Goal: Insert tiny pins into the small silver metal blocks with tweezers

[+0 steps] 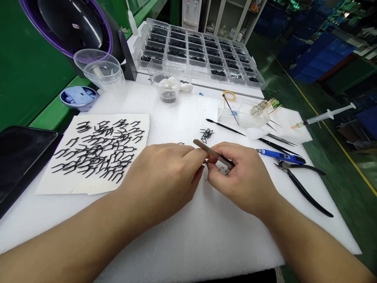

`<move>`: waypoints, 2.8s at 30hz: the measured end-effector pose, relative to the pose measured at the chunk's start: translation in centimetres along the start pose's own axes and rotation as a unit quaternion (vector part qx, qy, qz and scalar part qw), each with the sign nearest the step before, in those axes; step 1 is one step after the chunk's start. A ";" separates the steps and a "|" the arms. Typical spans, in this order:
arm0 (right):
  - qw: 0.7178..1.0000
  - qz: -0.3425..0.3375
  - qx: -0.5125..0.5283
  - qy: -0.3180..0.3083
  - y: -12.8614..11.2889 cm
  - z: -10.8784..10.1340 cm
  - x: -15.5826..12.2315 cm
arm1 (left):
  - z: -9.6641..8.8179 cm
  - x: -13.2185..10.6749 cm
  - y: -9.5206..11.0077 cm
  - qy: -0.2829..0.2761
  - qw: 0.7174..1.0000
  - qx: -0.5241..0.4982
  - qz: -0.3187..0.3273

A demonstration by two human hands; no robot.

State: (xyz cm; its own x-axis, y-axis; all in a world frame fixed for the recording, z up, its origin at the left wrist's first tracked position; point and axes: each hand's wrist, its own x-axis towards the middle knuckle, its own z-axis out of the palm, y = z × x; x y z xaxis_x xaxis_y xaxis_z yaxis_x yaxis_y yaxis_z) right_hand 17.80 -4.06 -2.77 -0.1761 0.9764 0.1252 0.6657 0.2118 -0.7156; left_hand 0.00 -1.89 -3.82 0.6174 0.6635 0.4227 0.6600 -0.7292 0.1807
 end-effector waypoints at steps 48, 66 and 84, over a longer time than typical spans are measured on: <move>0.952 0.098 0.285 0.055 0.2 -0.8 0.2 | -1.5 1.2 0.6 -0.028 0.940 -0.260 -0.219; 0.931 0.097 0.343 0.078 -0.6 0.2 -0.2 | -1.9 1.7 1.3 0.007 0.869 -0.371 -0.326; 0.928 0.085 0.357 0.068 -0.7 0.3 -0.2 | -1.9 1.9 1.1 0.003 0.854 -0.364 -0.372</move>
State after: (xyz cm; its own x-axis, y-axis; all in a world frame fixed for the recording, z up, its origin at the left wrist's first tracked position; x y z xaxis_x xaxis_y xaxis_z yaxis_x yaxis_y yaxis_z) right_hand 17.14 -4.39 -2.49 0.0135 0.9997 0.0195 0.0159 0.0193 -0.9997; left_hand 1.11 -1.74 -1.17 0.1395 0.9892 -0.0459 0.4255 -0.0181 0.9048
